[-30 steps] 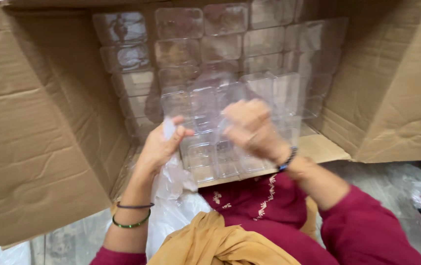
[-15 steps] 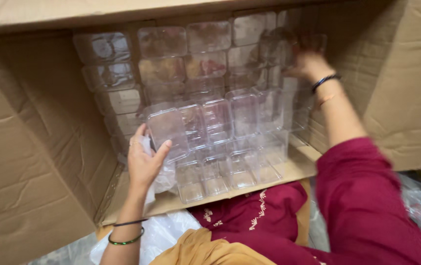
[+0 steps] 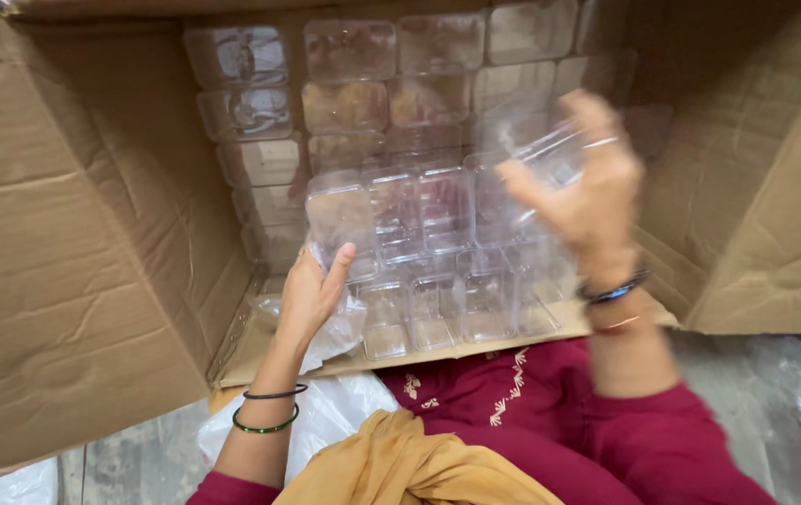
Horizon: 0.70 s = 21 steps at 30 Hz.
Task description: The person sits on the floor in front of an open cardboard box filled with clear plastic containers. They take plastic bags, insert a container into each bag, and place the bagged containers back into the box, repeating this for multiple containers while another person nearby handles wrapped items.
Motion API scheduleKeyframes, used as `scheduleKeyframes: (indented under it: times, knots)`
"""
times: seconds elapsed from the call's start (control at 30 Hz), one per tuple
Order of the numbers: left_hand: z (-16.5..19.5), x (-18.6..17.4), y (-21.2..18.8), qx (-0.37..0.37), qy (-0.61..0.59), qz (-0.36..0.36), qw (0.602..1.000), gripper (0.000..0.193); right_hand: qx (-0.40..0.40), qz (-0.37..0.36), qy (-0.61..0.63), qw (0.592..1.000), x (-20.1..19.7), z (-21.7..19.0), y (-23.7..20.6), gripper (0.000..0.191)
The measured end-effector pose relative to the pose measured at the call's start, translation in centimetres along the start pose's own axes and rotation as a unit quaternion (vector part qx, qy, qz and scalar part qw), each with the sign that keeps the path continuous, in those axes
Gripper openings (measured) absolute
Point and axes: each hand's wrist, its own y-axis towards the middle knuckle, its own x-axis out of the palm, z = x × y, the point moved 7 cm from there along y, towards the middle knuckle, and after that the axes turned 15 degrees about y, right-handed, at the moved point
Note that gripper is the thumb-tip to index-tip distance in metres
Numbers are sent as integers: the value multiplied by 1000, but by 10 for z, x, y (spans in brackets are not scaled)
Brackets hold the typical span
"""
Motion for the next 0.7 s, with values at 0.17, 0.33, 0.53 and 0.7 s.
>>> scheduleKeyframes:
  times: [0.17, 0.33, 0.53, 0.7]
  knots:
    - [21, -3, -9, -22, 15, -17, 1000, 60, 160, -42, -19, 986, 99, -46, -20, 80]
    - [29, 0, -13, 50, -5, -10, 999, 66, 88, -69, 40, 993, 123, -22, -36, 76]
    - [-21, 21, -13, -50, -88, -79, 992, 78, 335, 138, -179, 915, -52, 212, -52, 83]
    - [-31, 44, -12, -36, -57, -67, 995, 74, 504, 134, -137, 842, -42, 346, -73, 137]
